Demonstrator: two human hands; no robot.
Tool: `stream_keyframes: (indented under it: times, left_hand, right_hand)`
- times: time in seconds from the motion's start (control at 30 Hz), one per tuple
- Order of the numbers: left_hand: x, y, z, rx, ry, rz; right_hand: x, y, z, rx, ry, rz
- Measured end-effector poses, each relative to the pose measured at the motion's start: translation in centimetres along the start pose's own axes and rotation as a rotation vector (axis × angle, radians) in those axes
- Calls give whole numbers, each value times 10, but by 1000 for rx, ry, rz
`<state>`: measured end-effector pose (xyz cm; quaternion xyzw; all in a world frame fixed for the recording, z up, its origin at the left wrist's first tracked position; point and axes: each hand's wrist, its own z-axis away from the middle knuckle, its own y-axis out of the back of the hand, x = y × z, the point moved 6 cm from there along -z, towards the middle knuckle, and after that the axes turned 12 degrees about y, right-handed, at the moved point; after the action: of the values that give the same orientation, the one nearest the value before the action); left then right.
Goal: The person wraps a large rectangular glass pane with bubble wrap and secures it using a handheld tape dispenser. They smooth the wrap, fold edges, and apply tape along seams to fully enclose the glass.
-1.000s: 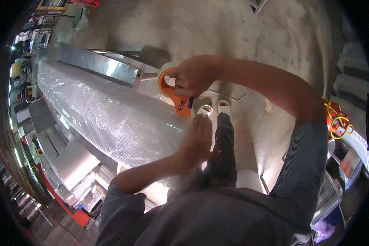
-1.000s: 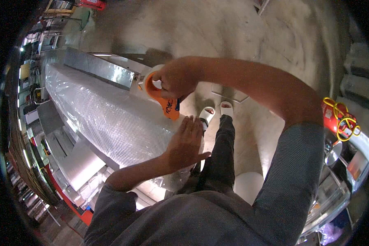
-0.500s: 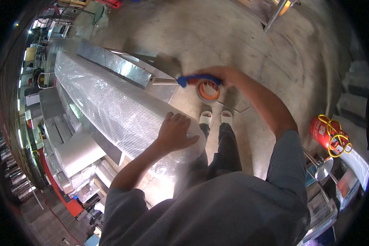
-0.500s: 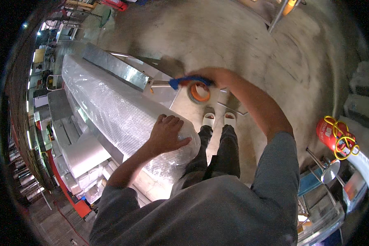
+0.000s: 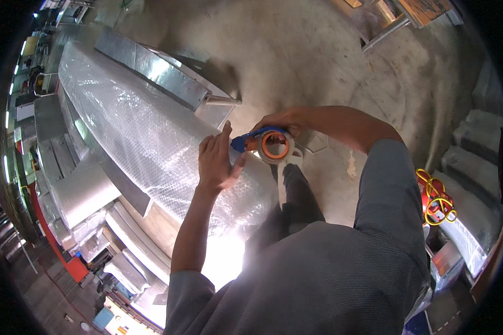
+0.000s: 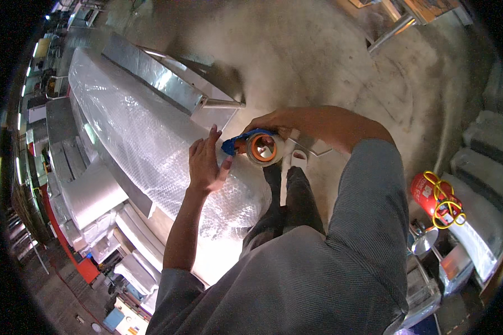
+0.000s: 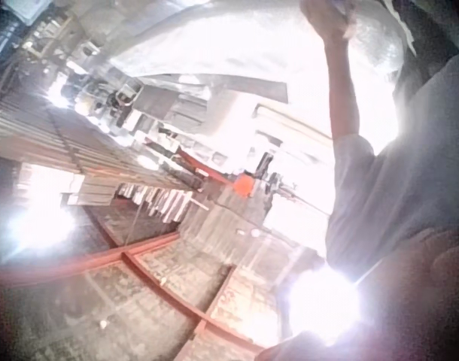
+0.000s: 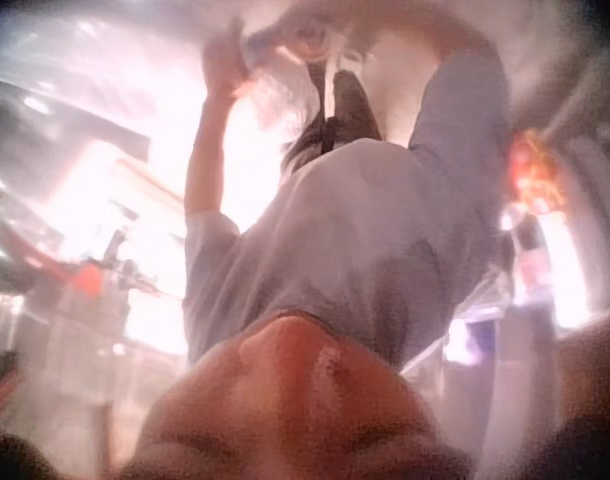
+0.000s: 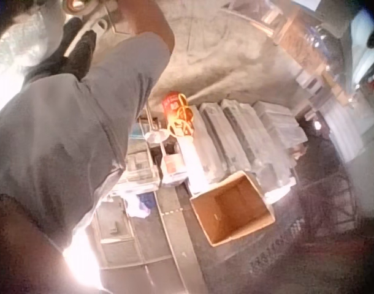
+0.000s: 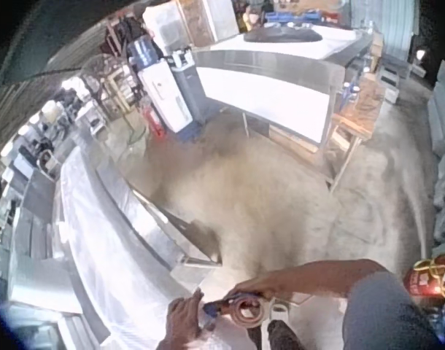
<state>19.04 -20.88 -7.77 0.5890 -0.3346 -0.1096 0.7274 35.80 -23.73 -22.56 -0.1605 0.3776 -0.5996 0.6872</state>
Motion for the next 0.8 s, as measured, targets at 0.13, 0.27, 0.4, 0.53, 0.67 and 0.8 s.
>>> stream_keyframes:
  times: [0.13, 0.27, 0.4, 0.53, 0.67, 0.8]
  left_hand:
    - [1, -1, 1, -55, 55, -32]
    - [4, 4, -2, -23, 25, -37]
    - [1, -3, -2, -74, 45, -117]
    - [2, -6, -1, -85, 47, -132]
    - [7, -5, -6, -126, 46, -235]
    - [22, -21, -7, -287, 118, -451]
  right_hand:
    - [9, -5, 21, 70, 65, -103]
    - [41, -15, 47, 75, 32, -38]
    - [95, -30, 83, 187, -93, -233]
    - [139, -49, 104, 156, -59, -124]
    - [147, -56, 90, 236, -20, -16]
    - [135, -63, 70, -424, -214, 1478]
